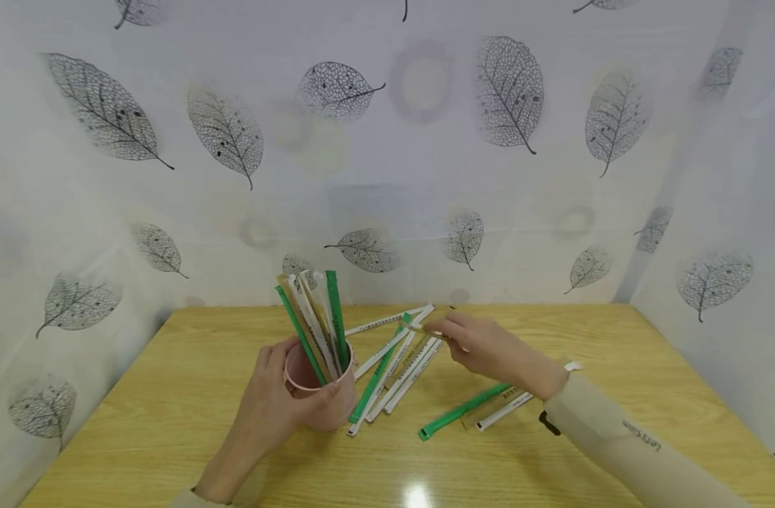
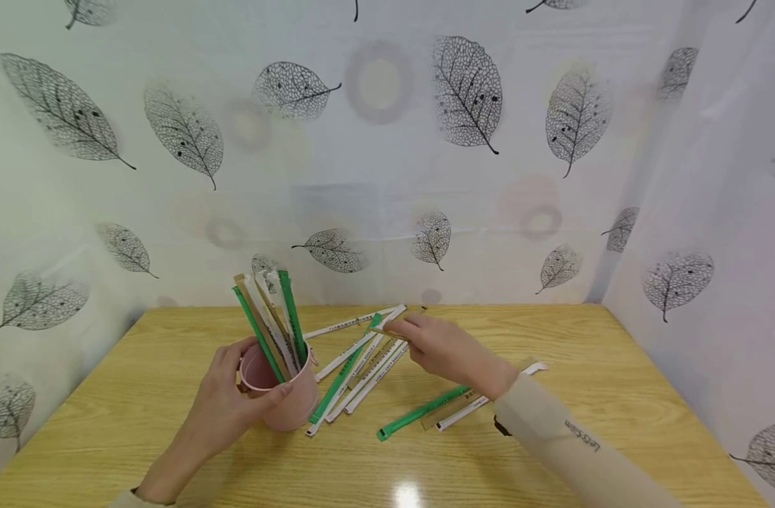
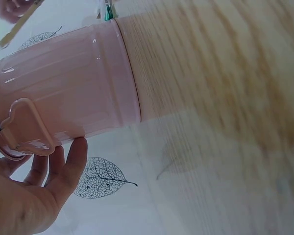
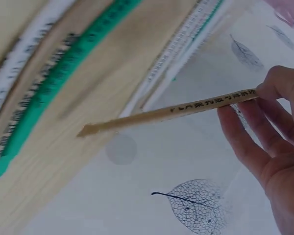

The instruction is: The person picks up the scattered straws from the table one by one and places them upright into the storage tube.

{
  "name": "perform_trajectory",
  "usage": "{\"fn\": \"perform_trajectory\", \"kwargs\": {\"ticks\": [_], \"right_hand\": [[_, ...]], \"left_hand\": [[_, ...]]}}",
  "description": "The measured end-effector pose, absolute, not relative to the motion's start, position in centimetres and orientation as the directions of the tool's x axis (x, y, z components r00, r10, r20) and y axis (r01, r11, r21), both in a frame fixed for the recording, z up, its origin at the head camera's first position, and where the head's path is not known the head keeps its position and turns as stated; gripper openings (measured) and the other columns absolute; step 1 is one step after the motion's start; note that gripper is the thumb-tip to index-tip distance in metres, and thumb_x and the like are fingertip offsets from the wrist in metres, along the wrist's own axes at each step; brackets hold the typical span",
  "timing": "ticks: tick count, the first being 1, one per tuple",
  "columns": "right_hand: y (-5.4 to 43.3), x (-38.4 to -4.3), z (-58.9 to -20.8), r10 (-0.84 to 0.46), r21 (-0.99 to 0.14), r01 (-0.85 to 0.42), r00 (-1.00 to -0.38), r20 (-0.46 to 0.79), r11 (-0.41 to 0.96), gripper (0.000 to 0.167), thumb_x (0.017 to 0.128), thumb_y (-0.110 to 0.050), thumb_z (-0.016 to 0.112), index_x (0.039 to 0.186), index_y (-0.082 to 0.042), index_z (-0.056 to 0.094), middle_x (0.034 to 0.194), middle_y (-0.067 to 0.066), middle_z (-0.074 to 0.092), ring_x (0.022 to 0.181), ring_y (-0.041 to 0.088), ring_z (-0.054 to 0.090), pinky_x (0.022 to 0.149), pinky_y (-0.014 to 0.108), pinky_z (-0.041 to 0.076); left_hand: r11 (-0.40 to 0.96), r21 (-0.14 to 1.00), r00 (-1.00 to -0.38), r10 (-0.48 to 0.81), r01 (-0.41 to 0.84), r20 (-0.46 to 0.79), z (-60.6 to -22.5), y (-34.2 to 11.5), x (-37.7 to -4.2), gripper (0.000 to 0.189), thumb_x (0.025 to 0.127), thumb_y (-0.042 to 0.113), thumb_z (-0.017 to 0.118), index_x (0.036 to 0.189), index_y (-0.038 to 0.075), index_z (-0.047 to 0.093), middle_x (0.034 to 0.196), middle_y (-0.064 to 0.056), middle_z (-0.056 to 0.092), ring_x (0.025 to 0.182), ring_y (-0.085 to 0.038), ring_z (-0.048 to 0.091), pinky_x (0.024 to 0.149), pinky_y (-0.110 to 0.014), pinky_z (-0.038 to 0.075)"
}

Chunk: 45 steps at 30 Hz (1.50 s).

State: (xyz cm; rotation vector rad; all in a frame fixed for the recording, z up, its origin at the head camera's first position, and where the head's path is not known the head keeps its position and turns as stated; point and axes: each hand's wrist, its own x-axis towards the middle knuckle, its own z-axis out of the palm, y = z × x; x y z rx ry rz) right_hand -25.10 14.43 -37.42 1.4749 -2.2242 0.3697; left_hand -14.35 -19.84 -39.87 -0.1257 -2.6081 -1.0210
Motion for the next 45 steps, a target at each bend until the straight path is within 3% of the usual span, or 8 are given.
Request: {"fn": "perform_trajectory", "kwargs": {"ticks": [7,11,19,25,32,40,45], "right_hand": [[13.1,-25.1,-34.3,-0.723,-0.195,-0.930,-0.364,0.587,0.311,0.056,0.086,0.015,0.067,0.139,0.002,0.054,0.093,0.005,0.064,0.082,0.011,0.061,0.066,0.018,0.058],[12.0,-25.0,-32.9,-0.648,-0.302,-0.921,-0.389,0.655,0.248,0.059,0.085,0.015,0.069,0.140,0.002,0.053,0.090,0.007,0.067,0.082,0.015,0.068,0.064,0.021,0.060],[9.3,-24.5,-30.9,-0.519,-0.501,-0.860,-0.474,0.711,0.100,0.060,0.086,0.015,0.068,0.141,-0.003,0.052,0.092,0.010,0.069,0.086,0.011,0.069,0.066,0.028,0.063],[7.3,-24.0,-29.8,-0.483,-0.527,-0.850,-0.465,0.742,0.009,0.060,0.086,0.016,0.067,0.141,0.002,0.049,0.095,0.016,0.071,0.085,0.018,0.072,0.068,0.031,0.064],[5.1,-23.6,-29.0,-0.454,-0.486,-0.872,-0.409,0.792,-0.063,0.059,0.085,0.016,0.067,0.140,0.008,0.047,0.096,0.021,0.072,0.085,0.028,0.073,0.067,0.031,0.064],[3.4,-23.4,-28.8,-0.397,-0.514,-0.838,-0.416,0.818,-0.181,0.060,0.084,0.019,0.066,0.140,0.010,0.045,0.097,0.027,0.070,0.084,0.027,0.073,0.069,0.036,0.064],[2.4,-23.3,-29.1,-0.423,-0.523,-0.831,-0.413,0.807,-0.188,0.058,0.086,0.017,0.065,0.140,0.009,0.045,0.098,0.026,0.070,0.085,0.028,0.072,0.068,0.035,0.064]], "left_hand": [[0.737,0.645,-0.940,-0.041,0.200,0.339,-39.9,-19.8,-14.3,0.089,0.080,0.053,0.083,0.145,0.005,0.046,0.130,-0.018,0.051,0.114,-0.035,0.062,0.088,-0.049,0.058],[0.735,0.646,-0.940,-0.036,0.205,0.340,-39.9,-19.8,-14.4,0.088,0.081,0.053,0.082,0.145,0.006,0.046,0.130,-0.018,0.050,0.114,-0.035,0.062,0.087,-0.050,0.059],[0.730,0.650,-0.939,-0.033,0.210,0.341,-39.9,-19.9,-14.4,0.088,0.081,0.053,0.083,0.145,0.006,0.046,0.130,-0.018,0.050,0.113,-0.035,0.062,0.086,-0.049,0.059],[0.737,0.643,-0.939,-0.033,0.209,0.342,-39.9,-19.9,-14.5,0.088,0.081,0.053,0.082,0.145,0.005,0.046,0.130,-0.018,0.050,0.113,-0.034,0.062,0.086,-0.049,0.059],[0.740,0.643,-0.943,-0.036,0.198,0.331,-39.8,-20.0,-14.5,0.089,0.081,0.055,0.081,0.146,0.006,0.045,0.131,-0.017,0.049,0.114,-0.034,0.062,0.088,-0.050,0.059],[0.736,0.647,-0.946,-0.028,0.198,0.322,-39.9,-20.0,-14.6,0.089,0.081,0.057,0.081,0.147,0.008,0.045,0.131,-0.016,0.049,0.114,-0.032,0.061,0.087,-0.047,0.058],[0.734,0.648,-0.946,-0.024,0.202,0.323,-40.0,-20.0,-14.5,0.088,0.082,0.056,0.081,0.147,0.009,0.045,0.131,-0.016,0.049,0.113,-0.032,0.061,0.087,-0.046,0.058]]}}
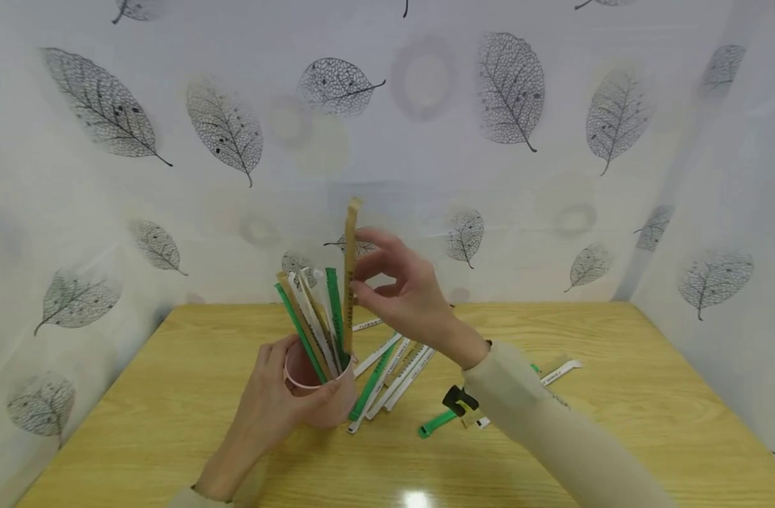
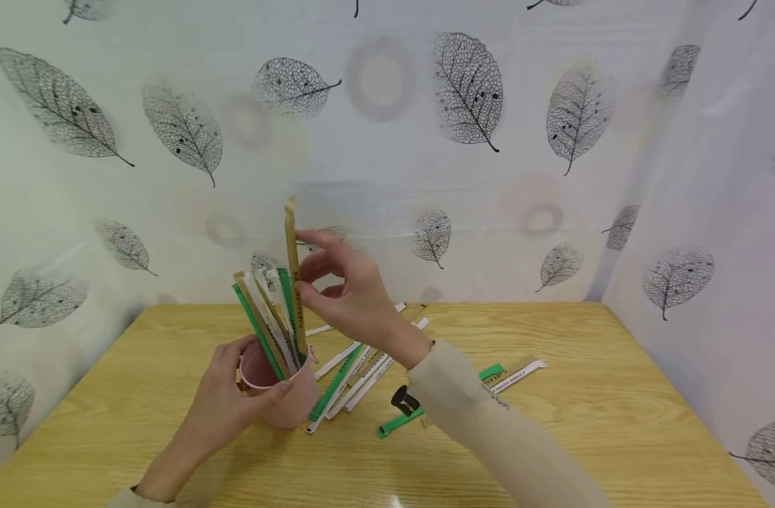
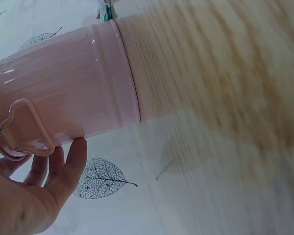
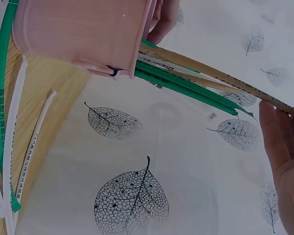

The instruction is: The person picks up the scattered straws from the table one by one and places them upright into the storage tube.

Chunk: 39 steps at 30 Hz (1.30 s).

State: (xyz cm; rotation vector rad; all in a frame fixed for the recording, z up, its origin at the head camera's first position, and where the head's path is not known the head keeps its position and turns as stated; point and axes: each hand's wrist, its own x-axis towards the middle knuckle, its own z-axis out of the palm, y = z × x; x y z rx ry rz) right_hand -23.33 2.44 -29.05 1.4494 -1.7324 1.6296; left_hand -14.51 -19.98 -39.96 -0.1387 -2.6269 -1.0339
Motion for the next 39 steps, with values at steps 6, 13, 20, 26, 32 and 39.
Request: {"fn": "perform_trajectory", "kwargs": {"ticks": [6,13,20,26,32,39], "right_hand": [[1.4,-23.7,-30.0,-0.480,-0.494,-0.859,-0.379,0.791,-0.137,0.056,0.089,0.013,0.066,0.140,0.006,0.046,0.097,0.022,0.071,0.085,0.030,0.073,0.067,0.029,0.063],[1.1,-23.9,-32.0,-0.510,-0.502,-0.859,-0.391,0.766,-0.096,0.056,0.090,0.012,0.065,0.141,0.003,0.047,0.094,0.020,0.071,0.084,0.028,0.073,0.066,0.027,0.063],[1.0,-24.1,-33.7,-0.525,-0.528,-0.846,-0.415,0.743,-0.078,0.056,0.089,0.012,0.066,0.141,0.001,0.047,0.093,0.019,0.071,0.082,0.027,0.074,0.064,0.027,0.063],[1.1,-24.1,-34.9,-0.545,-0.552,-0.833,-0.441,0.713,-0.047,0.054,0.090,0.011,0.067,0.140,-0.001,0.048,0.094,0.018,0.072,0.083,0.026,0.074,0.067,0.026,0.063],[1.2,-23.9,-35.7,-0.566,-0.588,-0.809,-0.476,0.673,-0.019,0.053,0.090,0.009,0.066,0.139,-0.002,0.048,0.096,0.018,0.072,0.085,0.026,0.074,0.070,0.026,0.063],[1.3,-23.9,-36.5,-0.585,-0.563,-0.826,-0.447,0.677,-0.021,0.056,0.089,0.010,0.068,0.140,-0.001,0.047,0.095,0.018,0.072,0.084,0.025,0.075,0.071,0.026,0.063]], "left_hand": [[0.730,0.654,-0.947,-0.030,0.199,0.321,-40.0,-20.0,-14.5,0.088,0.082,0.057,0.081,0.147,0.010,0.045,0.132,-0.016,0.049,0.114,-0.032,0.061,0.089,-0.048,0.057],[0.738,0.643,-0.939,-0.035,0.206,0.341,-40.0,-20.0,-14.4,0.087,0.081,0.056,0.082,0.146,0.010,0.046,0.130,-0.015,0.051,0.113,-0.032,0.062,0.089,-0.049,0.057],[0.741,0.637,-0.935,-0.033,0.215,0.354,-40.1,-20.0,-14.4,0.087,0.080,0.055,0.083,0.144,0.008,0.048,0.129,-0.016,0.051,0.112,-0.033,0.062,0.088,-0.050,0.057],[0.745,0.632,-0.932,-0.042,0.211,0.360,-40.0,-19.9,-14.4,0.087,0.079,0.055,0.083,0.144,0.008,0.048,0.128,-0.016,0.052,0.111,-0.033,0.062,0.088,-0.050,0.056],[0.744,0.633,-0.932,-0.039,0.214,0.361,-40.0,-19.9,-14.4,0.087,0.080,0.055,0.083,0.144,0.007,0.048,0.128,-0.017,0.052,0.112,-0.033,0.062,0.088,-0.050,0.057],[0.745,0.632,-0.932,-0.037,0.215,0.362,-40.1,-19.9,-14.4,0.087,0.080,0.054,0.083,0.144,0.007,0.047,0.127,-0.017,0.052,0.111,-0.033,0.062,0.087,-0.049,0.057]]}}
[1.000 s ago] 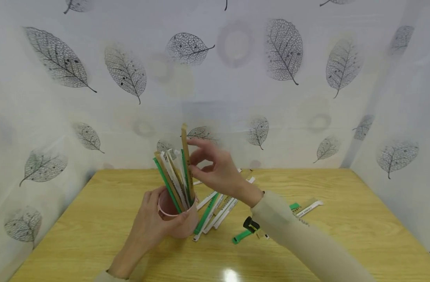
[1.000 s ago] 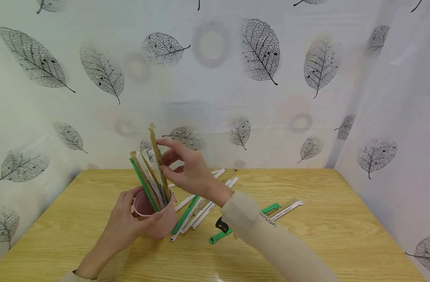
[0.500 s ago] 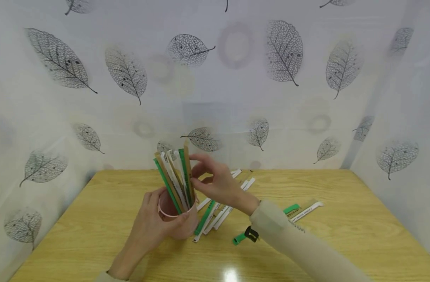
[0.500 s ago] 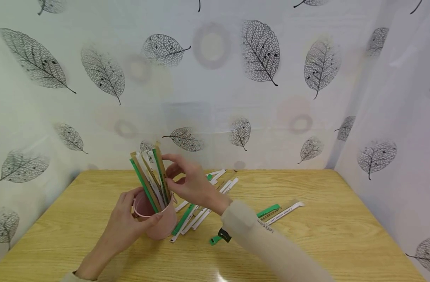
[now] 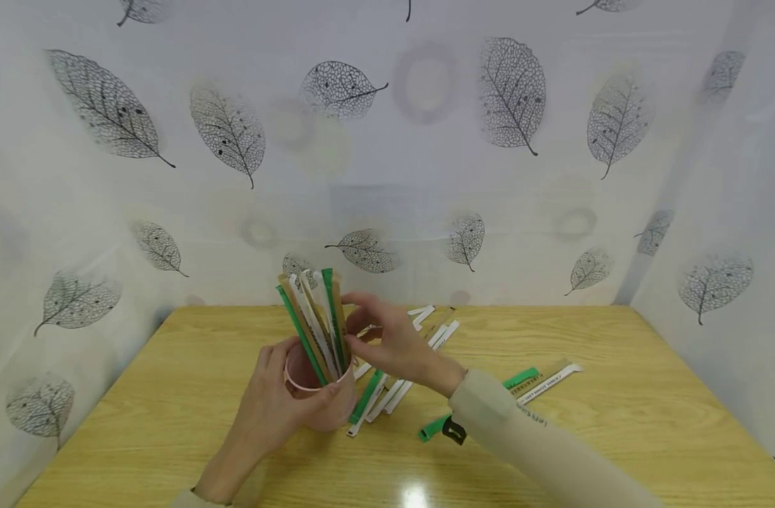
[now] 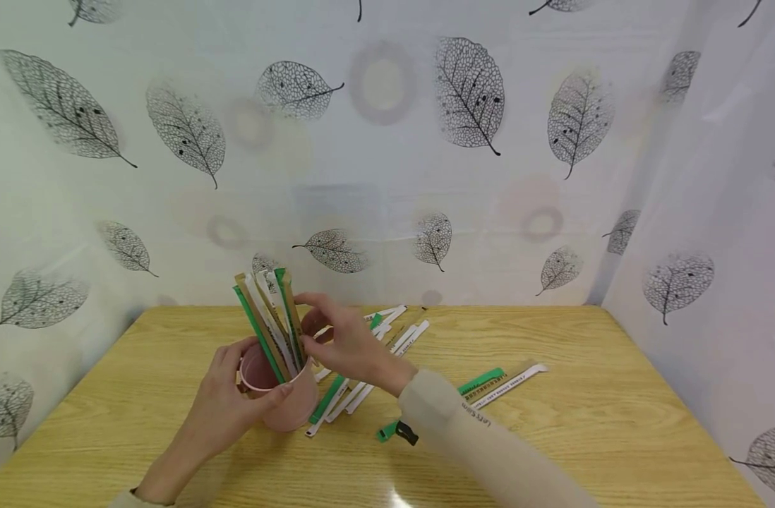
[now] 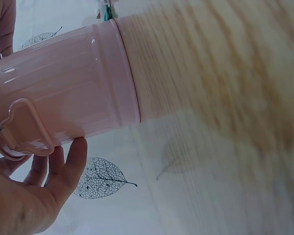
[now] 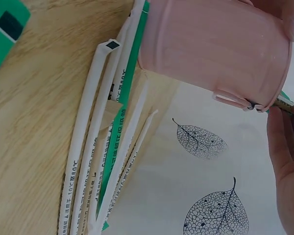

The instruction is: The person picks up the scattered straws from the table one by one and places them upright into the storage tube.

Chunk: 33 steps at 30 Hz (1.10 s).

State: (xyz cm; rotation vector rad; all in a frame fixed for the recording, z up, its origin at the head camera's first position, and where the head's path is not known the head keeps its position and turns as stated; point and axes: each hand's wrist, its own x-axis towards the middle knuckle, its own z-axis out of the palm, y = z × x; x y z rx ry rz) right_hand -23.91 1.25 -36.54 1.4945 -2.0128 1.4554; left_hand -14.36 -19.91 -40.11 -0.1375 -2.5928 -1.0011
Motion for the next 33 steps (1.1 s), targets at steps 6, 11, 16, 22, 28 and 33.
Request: {"fn": "perform_trajectory", "kwargs": {"ticks": [6,11,16,22,28,33], "right_hand": [[1.2,-23.9,-37.0,-0.601,-0.531,-0.847,-0.427,0.676,0.004,0.057,0.088,0.010,0.069,0.139,0.001,0.047,0.094,0.017,0.074,0.083,0.023,0.075,0.074,0.022,0.061],[1.1,-23.8,-37.3,-0.601,-0.531,-0.846,-0.452,0.659,0.053,0.054,0.088,0.006,0.070,0.138,0.001,0.049,0.095,0.016,0.074,0.084,0.023,0.074,0.077,0.022,0.061],[1.1,-23.7,-37.6,-0.587,-0.529,-0.845,-0.468,0.661,0.078,0.053,0.088,0.005,0.070,0.137,-0.001,0.051,0.093,0.013,0.073,0.082,0.021,0.072,0.074,0.026,0.062],[1.2,-23.8,-37.9,-0.579,-0.529,-0.843,-0.479,0.660,0.095,0.052,0.088,0.005,0.071,0.136,-0.002,0.052,0.093,0.013,0.073,0.080,0.019,0.072,0.072,0.026,0.061],[1.6,-23.9,-37.5,-0.580,-0.523,-0.845,-0.483,0.656,0.112,0.052,0.089,0.003,0.070,0.137,-0.003,0.052,0.094,0.012,0.073,0.085,0.020,0.072,0.073,0.027,0.062],[3.1,-23.8,-37.1,-0.588,-0.516,-0.843,-0.497,0.638,0.152,0.051,0.090,0.001,0.071,0.138,-0.004,0.054,0.097,0.012,0.073,0.089,0.020,0.072,0.074,0.031,0.062]], "left_hand": [[0.745,0.631,-0.933,-0.033,0.215,0.357,-40.1,-19.9,-14.4,0.087,0.080,0.054,0.083,0.145,0.007,0.047,0.128,-0.017,0.051,0.111,-0.033,0.062,0.086,-0.048,0.057],[0.742,0.637,-0.938,-0.032,0.209,0.345,-40.1,-19.9,-14.3,0.088,0.081,0.055,0.082,0.146,0.007,0.046,0.129,-0.017,0.051,0.111,-0.033,0.062,0.085,-0.047,0.057],[0.745,0.636,-0.941,-0.035,0.200,0.336,-40.0,-20.0,-14.3,0.089,0.081,0.056,0.081,0.146,0.008,0.045,0.129,-0.017,0.051,0.111,-0.032,0.062,0.085,-0.046,0.057],[0.743,0.639,-0.943,-0.034,0.197,0.330,-40.0,-20.0,-14.3,0.089,0.081,0.056,0.081,0.146,0.008,0.045,0.130,-0.017,0.050,0.113,-0.033,0.062,0.086,-0.047,0.058],[0.742,0.638,-0.939,-0.033,0.207,0.343,-40.0,-20.0,-14.4,0.088,0.081,0.055,0.082,0.146,0.007,0.045,0.129,-0.018,0.050,0.112,-0.034,0.062,0.085,-0.047,0.058],[0.747,0.629,-0.932,-0.035,0.215,0.361,-40.1,-19.9,-14.4,0.088,0.080,0.055,0.082,0.144,0.007,0.047,0.127,-0.018,0.051,0.111,-0.034,0.063,0.085,-0.048,0.058]]}}
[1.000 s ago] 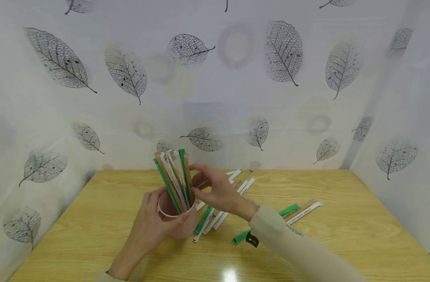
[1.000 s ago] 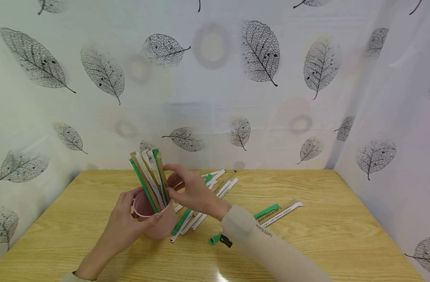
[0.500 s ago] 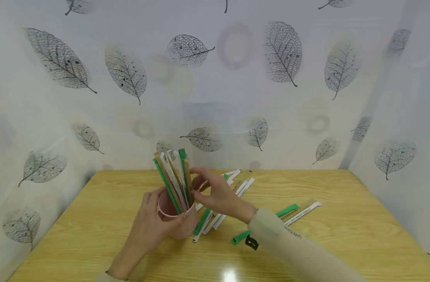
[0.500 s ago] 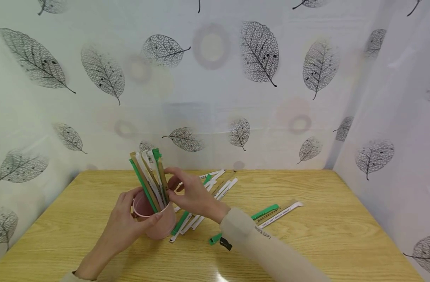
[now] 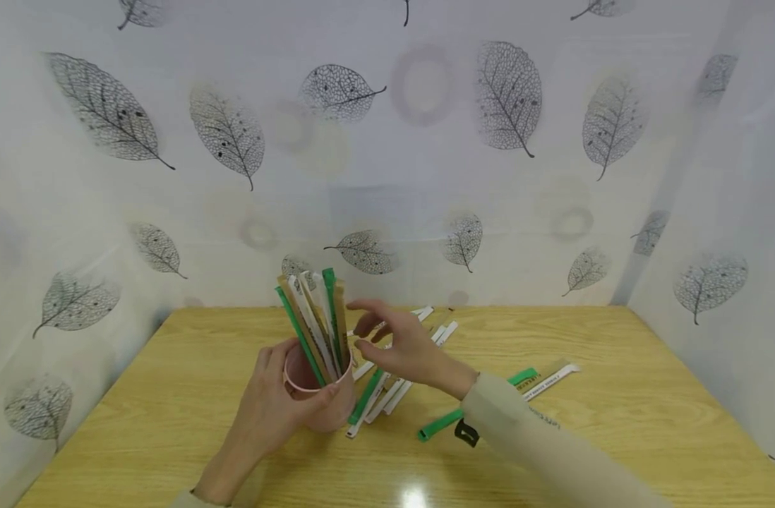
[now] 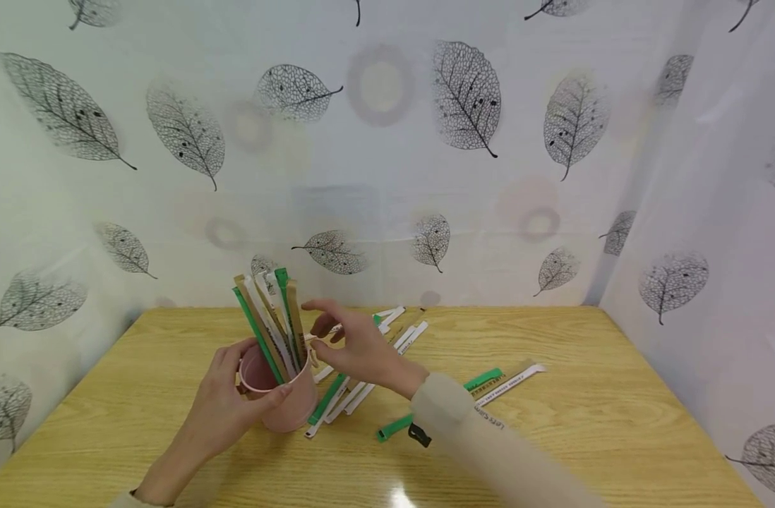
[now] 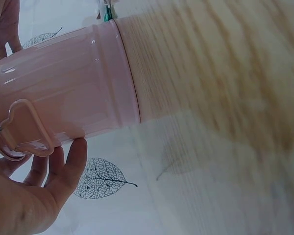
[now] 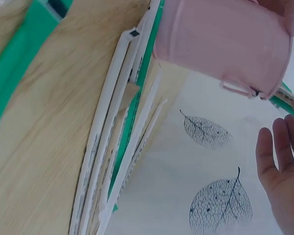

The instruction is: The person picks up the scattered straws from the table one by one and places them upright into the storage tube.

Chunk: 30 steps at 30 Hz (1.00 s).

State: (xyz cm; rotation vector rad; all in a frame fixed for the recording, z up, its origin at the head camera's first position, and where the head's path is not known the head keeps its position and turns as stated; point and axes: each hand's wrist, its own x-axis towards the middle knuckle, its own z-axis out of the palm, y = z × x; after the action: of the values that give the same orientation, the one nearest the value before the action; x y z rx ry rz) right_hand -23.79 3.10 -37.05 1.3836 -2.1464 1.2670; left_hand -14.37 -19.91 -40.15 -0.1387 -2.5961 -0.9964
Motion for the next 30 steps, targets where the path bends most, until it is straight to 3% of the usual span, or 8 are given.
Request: {"fn": "perform_trajectory", "kwargs": {"ticks": [6,12,20,30], "right_hand": [[6.3,-23.7,-37.0,-0.649,-0.518,-0.822,-0.531,0.545,0.237,0.040,0.091,-0.001,0.071,0.130,-0.005,0.062,0.101,0.007,0.073,0.092,0.018,0.070,0.075,0.036,0.062],[10.0,-23.8,-36.7,-0.769,-0.457,-0.819,-0.527,0.361,0.346,0.025,0.093,-0.003,0.070,0.117,-0.008,0.070,0.106,0.006,0.074,0.094,0.015,0.070,0.075,0.029,0.061],[14.7,-23.9,-37.5,-0.842,-0.385,-0.813,-0.520,0.142,0.438,0.022,0.093,0.001,0.069,0.112,-0.008,0.073,0.105,0.007,0.074,0.090,0.010,0.067,0.074,0.028,0.059],[17.7,-23.4,-39.6,-0.843,-0.402,-0.786,-0.534,0.061,0.469,0.021,0.089,0.003,0.071,0.107,-0.008,0.075,0.100,0.001,0.075,0.088,0.007,0.067,0.077,0.025,0.059]], "left_hand": [[0.753,0.625,-0.933,-0.038,0.209,0.357,-40.0,-19.9,-14.3,0.088,0.080,0.055,0.082,0.144,0.006,0.047,0.127,-0.017,0.051,0.112,-0.035,0.063,0.086,-0.050,0.059],[0.749,0.626,-0.931,-0.033,0.218,0.363,-39.9,-20.1,-14.3,0.087,0.081,0.054,0.082,0.143,0.006,0.047,0.127,-0.017,0.051,0.112,-0.035,0.063,0.085,-0.049,0.060],[0.751,0.624,-0.930,-0.035,0.218,0.367,-40.2,-20.1,-14.4,0.086,0.080,0.054,0.082,0.143,0.006,0.047,0.127,-0.017,0.051,0.112,-0.035,0.063,0.086,-0.050,0.059],[0.740,0.634,-0.930,-0.032,0.225,0.366,-40.3,-19.9,-14.3,0.086,0.081,0.051,0.083,0.144,0.005,0.046,0.126,-0.018,0.051,0.112,-0.035,0.063,0.085,-0.049,0.059]]}}
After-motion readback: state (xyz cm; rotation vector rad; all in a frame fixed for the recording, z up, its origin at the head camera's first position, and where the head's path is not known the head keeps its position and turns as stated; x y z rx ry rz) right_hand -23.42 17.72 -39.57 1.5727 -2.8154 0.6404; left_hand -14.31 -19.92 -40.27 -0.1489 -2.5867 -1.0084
